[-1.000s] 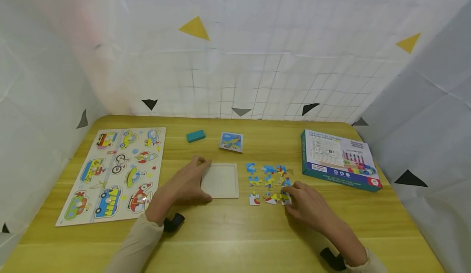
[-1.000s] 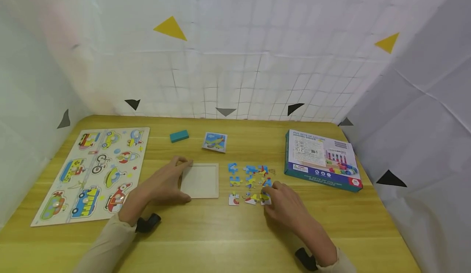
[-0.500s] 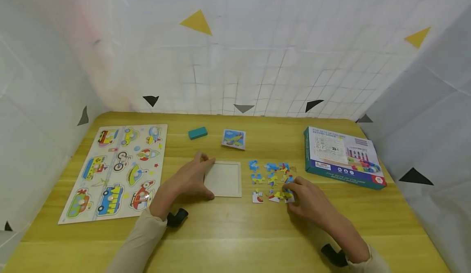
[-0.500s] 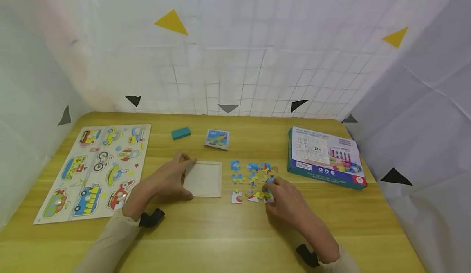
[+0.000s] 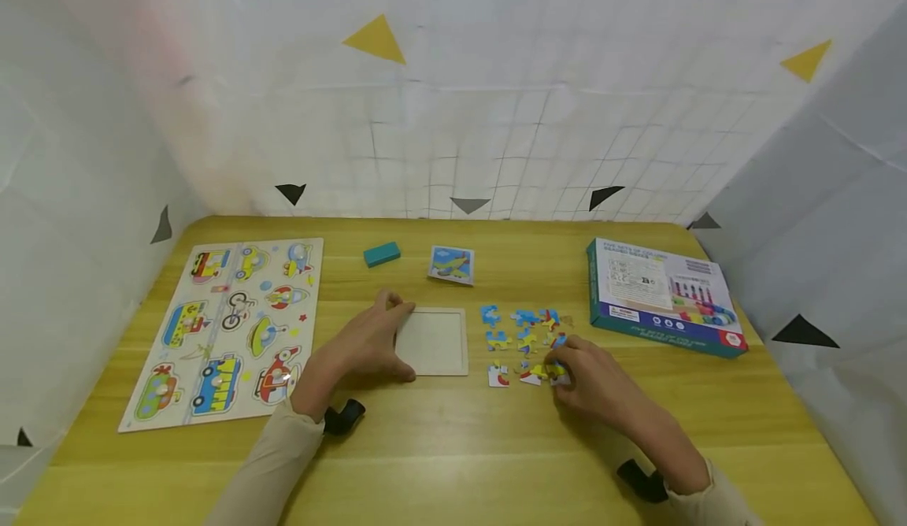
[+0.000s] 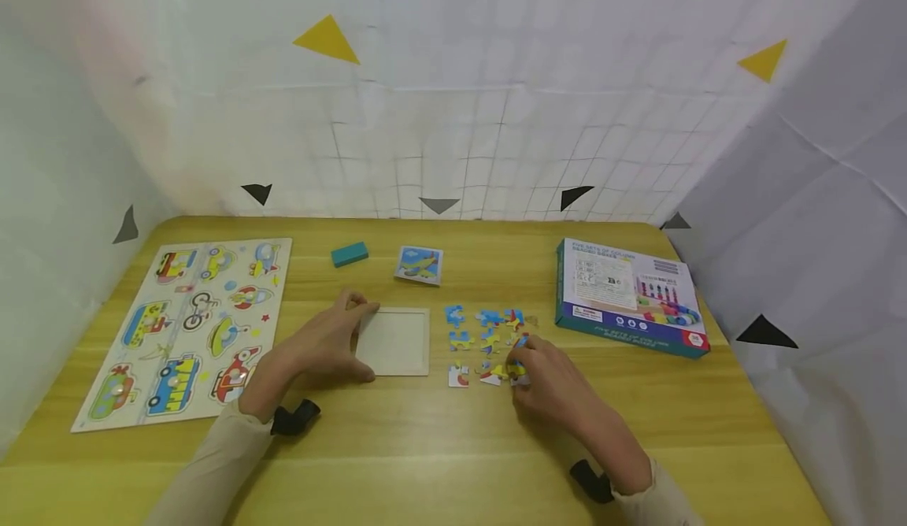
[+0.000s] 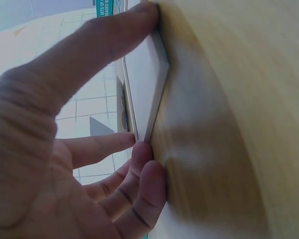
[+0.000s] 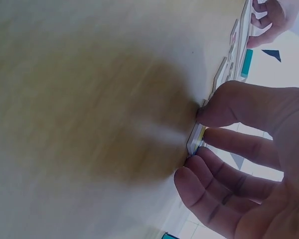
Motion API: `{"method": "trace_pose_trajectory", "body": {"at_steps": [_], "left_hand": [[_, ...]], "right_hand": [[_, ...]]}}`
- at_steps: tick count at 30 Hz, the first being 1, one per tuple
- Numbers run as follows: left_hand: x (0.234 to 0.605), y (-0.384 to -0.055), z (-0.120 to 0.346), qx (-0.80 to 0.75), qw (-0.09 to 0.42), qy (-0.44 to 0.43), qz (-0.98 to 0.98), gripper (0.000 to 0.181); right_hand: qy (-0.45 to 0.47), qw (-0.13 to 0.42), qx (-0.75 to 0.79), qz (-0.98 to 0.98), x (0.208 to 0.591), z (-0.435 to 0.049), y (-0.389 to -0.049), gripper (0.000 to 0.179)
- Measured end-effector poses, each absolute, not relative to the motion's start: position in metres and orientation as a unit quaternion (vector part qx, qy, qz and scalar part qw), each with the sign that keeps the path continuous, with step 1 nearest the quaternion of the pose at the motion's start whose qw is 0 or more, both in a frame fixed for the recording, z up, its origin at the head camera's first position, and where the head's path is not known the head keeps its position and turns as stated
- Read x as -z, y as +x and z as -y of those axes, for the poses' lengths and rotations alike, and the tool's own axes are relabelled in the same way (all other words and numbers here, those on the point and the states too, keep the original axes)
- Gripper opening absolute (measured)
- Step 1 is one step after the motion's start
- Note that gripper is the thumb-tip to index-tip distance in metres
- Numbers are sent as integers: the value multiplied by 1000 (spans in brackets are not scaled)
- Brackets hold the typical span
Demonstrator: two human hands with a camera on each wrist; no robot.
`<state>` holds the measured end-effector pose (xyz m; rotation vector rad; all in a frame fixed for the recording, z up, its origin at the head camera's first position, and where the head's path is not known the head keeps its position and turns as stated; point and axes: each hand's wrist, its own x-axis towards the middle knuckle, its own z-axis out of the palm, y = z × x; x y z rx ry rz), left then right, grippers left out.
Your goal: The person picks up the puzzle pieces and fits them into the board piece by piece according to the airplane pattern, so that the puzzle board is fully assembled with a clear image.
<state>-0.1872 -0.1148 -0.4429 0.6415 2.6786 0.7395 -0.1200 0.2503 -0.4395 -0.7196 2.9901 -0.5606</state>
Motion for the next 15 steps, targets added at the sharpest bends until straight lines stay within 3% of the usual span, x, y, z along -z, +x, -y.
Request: {"method": "trace_pose_trajectory", "body": {"at_steps": [6,15], "left_hand": [[446,-189,113,-252,143,224,-930,109],[444,-188,116,-253,148,216,-931,108]], "right_hand": [[-216,18,187,-958,440,-252,-121,31],[-242,-13,177,-954,440,-250,-123,23]]}}
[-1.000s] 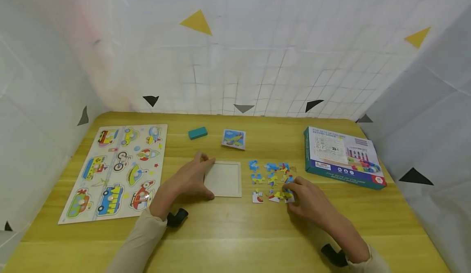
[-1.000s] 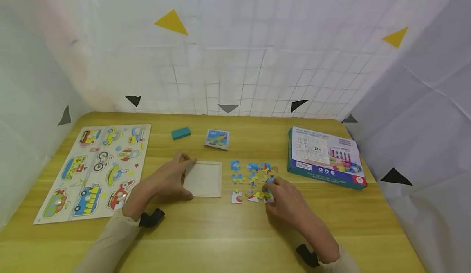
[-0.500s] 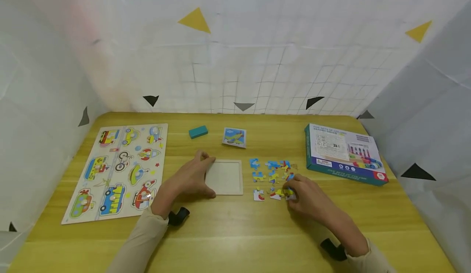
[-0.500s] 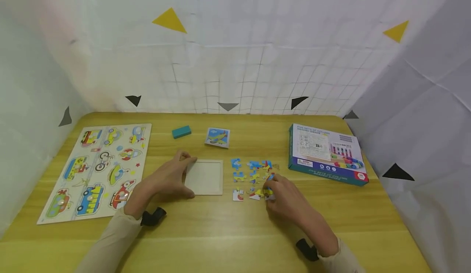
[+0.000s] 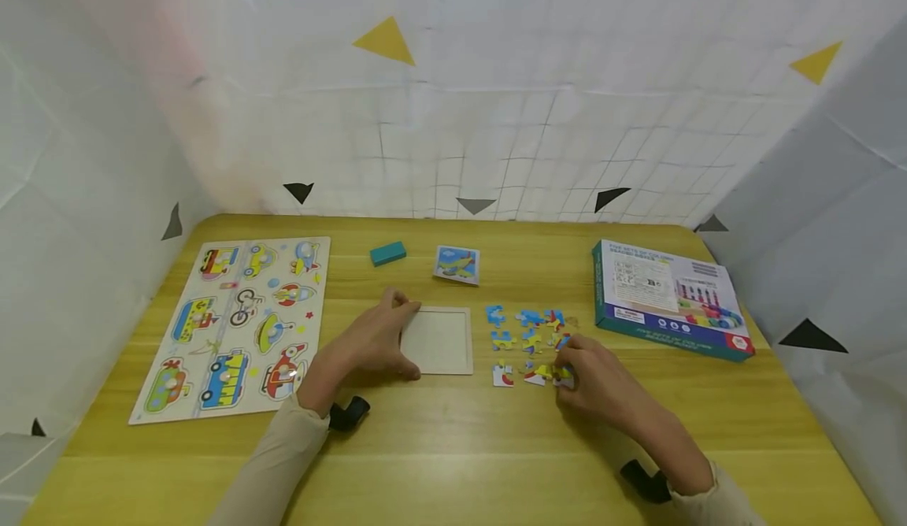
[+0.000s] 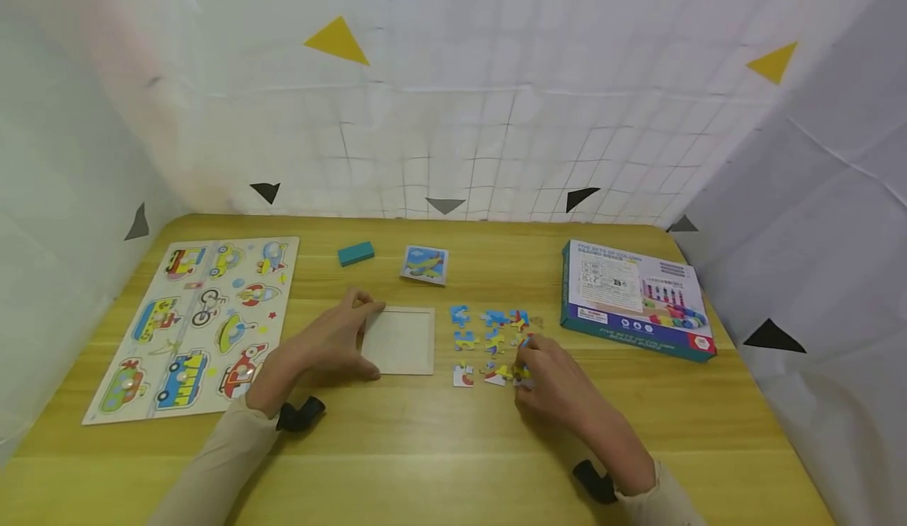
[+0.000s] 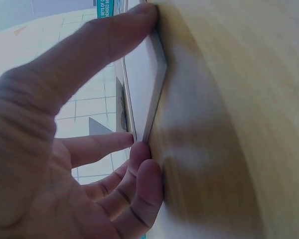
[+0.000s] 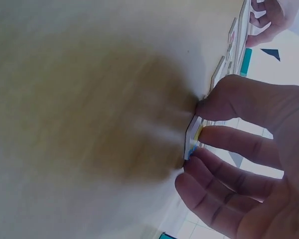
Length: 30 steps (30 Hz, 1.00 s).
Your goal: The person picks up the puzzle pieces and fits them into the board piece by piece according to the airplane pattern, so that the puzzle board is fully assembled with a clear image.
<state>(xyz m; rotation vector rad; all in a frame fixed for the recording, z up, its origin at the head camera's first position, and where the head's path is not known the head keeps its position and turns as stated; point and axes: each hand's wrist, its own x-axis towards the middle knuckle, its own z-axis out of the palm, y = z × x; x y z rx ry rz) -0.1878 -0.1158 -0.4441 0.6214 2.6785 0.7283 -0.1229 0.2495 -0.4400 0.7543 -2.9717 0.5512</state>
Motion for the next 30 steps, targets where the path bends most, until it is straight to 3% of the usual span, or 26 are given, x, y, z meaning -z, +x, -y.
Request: {"method": "trace_pose_trajectory", "body": {"at_steps": [14,24,30], "left_hand": [[441,-188,116,-261,148,212,-930,107],[441,-187,112,-259,140,230,-928,109],[446,-186,109,-265,132,232,-927,108]], "right_hand": [[245,12,-163,956,439,-249,-123,26],[273,70,-167,945,433,-247,-121,26],[296,74,-171,937,427,-237,-124,26]]}}
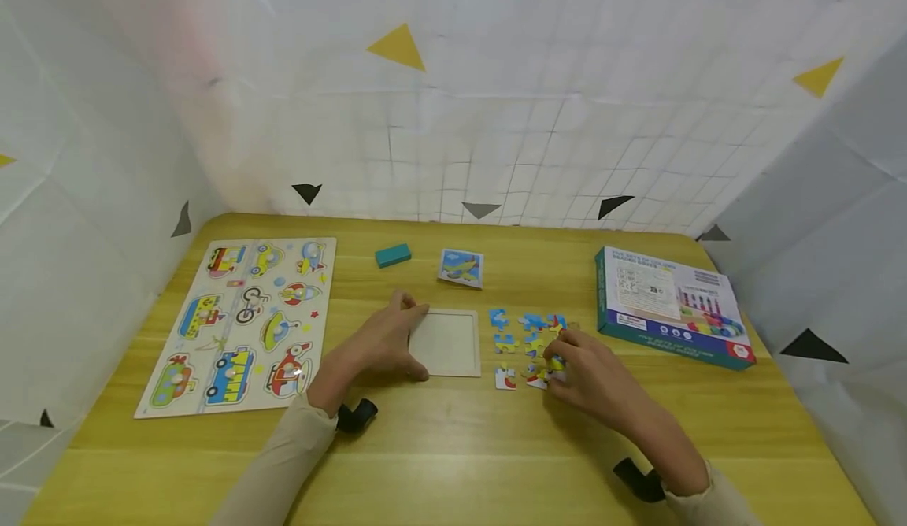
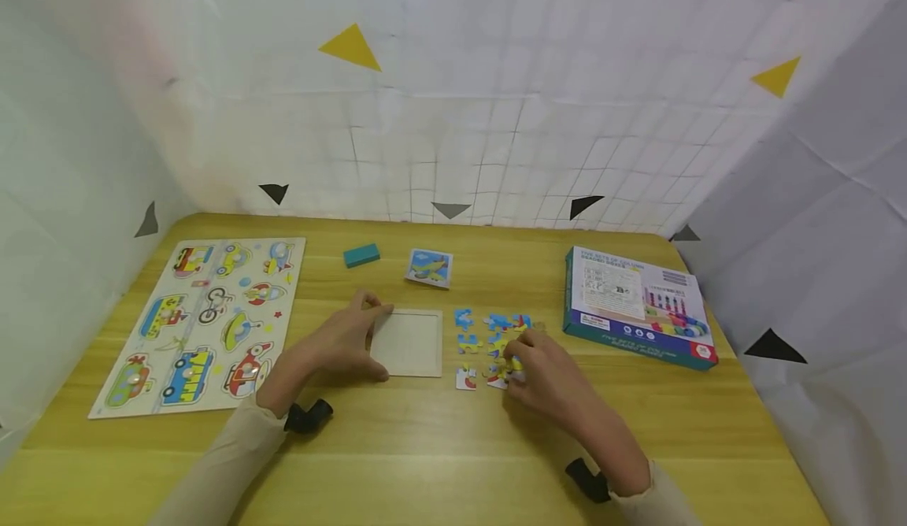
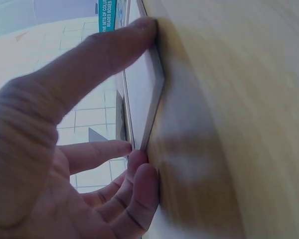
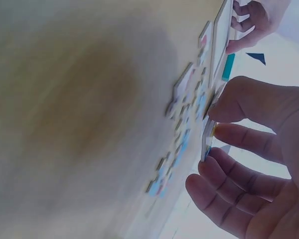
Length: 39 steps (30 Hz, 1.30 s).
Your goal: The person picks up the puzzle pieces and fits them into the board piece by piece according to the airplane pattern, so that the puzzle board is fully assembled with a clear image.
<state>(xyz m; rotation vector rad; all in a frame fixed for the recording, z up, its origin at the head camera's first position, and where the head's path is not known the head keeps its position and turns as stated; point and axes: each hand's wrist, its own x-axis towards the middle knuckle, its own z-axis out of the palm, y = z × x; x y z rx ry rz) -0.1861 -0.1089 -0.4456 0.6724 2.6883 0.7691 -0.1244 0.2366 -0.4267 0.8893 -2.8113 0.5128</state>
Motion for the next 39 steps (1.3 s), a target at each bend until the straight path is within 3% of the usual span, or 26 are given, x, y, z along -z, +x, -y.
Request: {"method": "trace_pose_trajectory", "body": {"at_steps": [19,39], "left_hand": [[441,-184,107,-258,147,222,-929,108],[445,-182,100,-252,132,234,-930,110]], "right_hand": [[346,101,-190,913,415,-198,-136,20],[368,48,-201,907,415,-166,-144,24]]}}
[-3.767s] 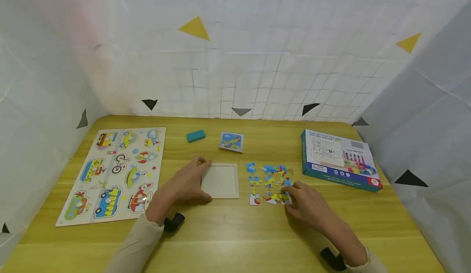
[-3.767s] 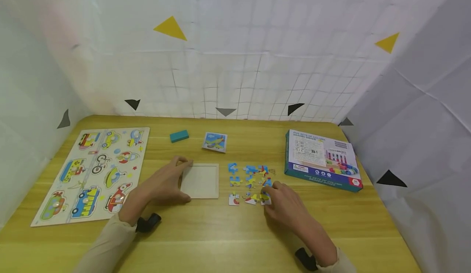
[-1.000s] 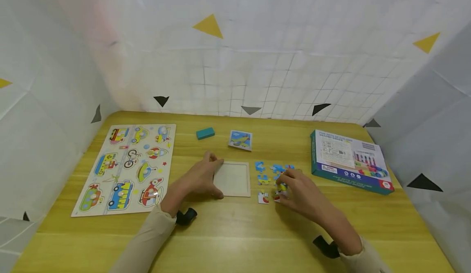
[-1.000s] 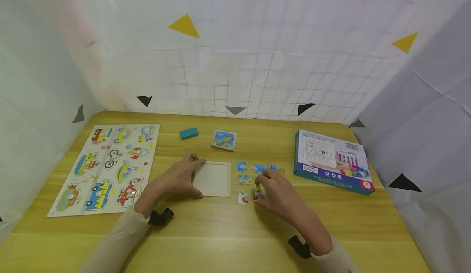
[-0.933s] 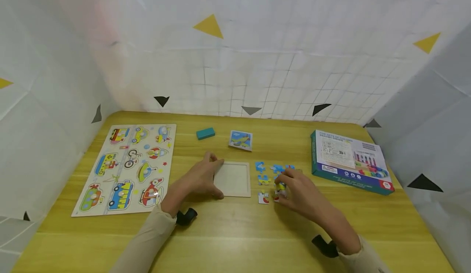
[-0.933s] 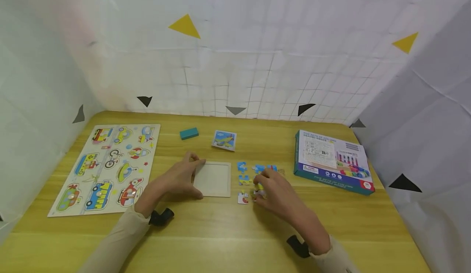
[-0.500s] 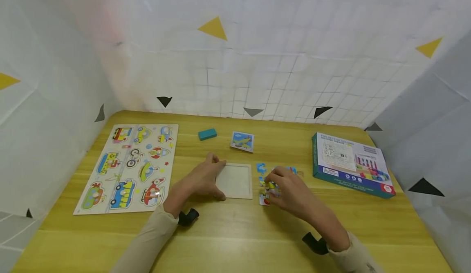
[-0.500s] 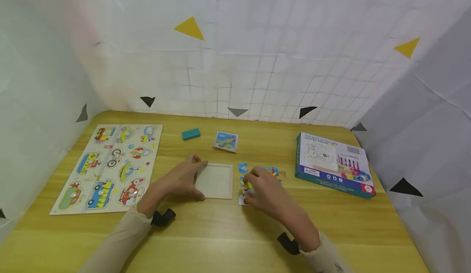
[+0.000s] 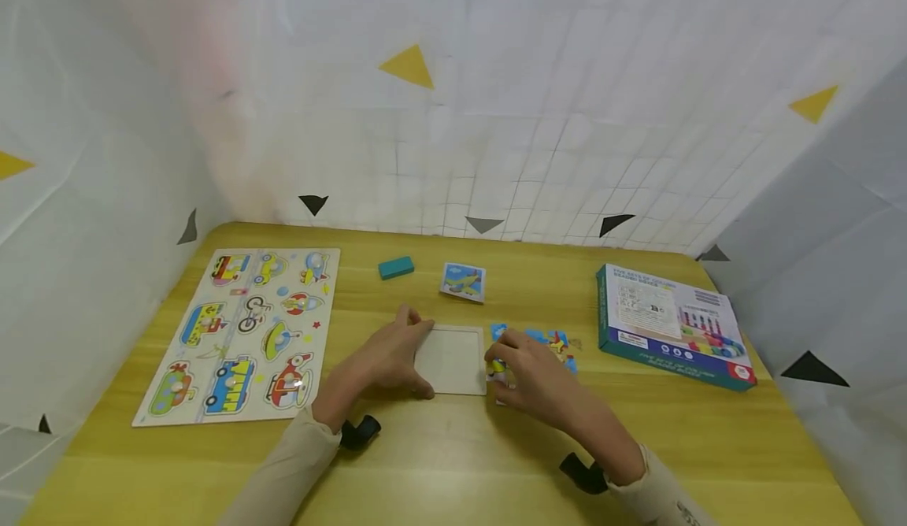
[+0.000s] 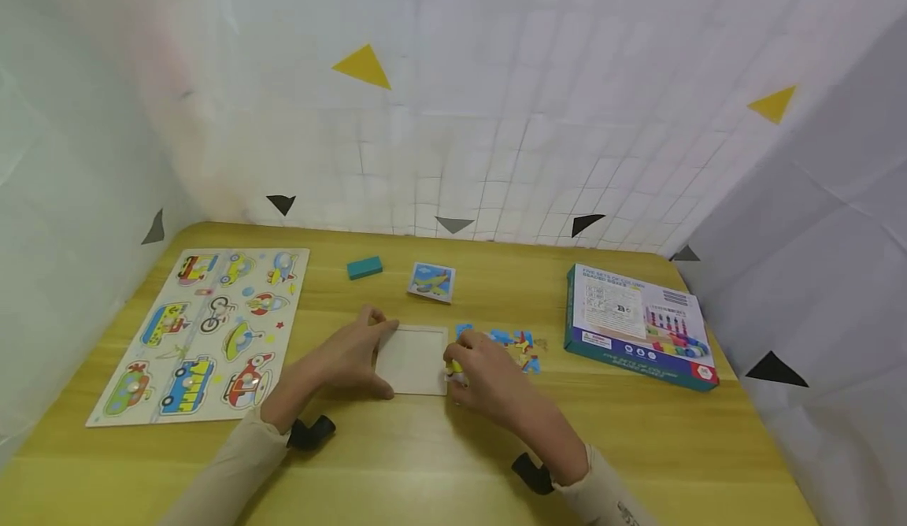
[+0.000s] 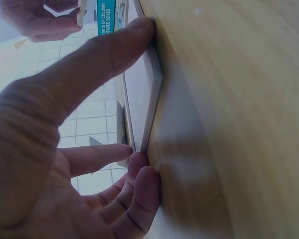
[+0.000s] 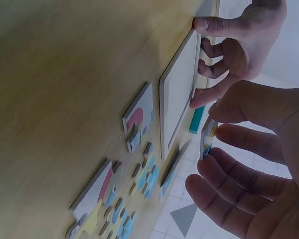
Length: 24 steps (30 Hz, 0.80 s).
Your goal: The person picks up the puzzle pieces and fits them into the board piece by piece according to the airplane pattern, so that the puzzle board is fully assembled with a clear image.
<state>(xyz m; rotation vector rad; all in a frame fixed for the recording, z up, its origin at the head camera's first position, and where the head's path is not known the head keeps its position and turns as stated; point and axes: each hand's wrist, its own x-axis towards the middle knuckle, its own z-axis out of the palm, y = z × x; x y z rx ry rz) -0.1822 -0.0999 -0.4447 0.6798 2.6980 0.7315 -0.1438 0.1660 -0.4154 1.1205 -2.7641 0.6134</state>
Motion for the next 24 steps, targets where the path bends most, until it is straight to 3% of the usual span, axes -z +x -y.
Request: {"method": "trace_pose_trajectory", "body": {"at_steps": [8,24], "left_hand": [[446,-180,100,-262,130,236,-927,109],[447,-181,103,-258,133,230,-929,112]], "right_hand": [[380,64,-201,900,420,-156,-147,27],[388,36,-197,899,435,-136,-154,24]]}}
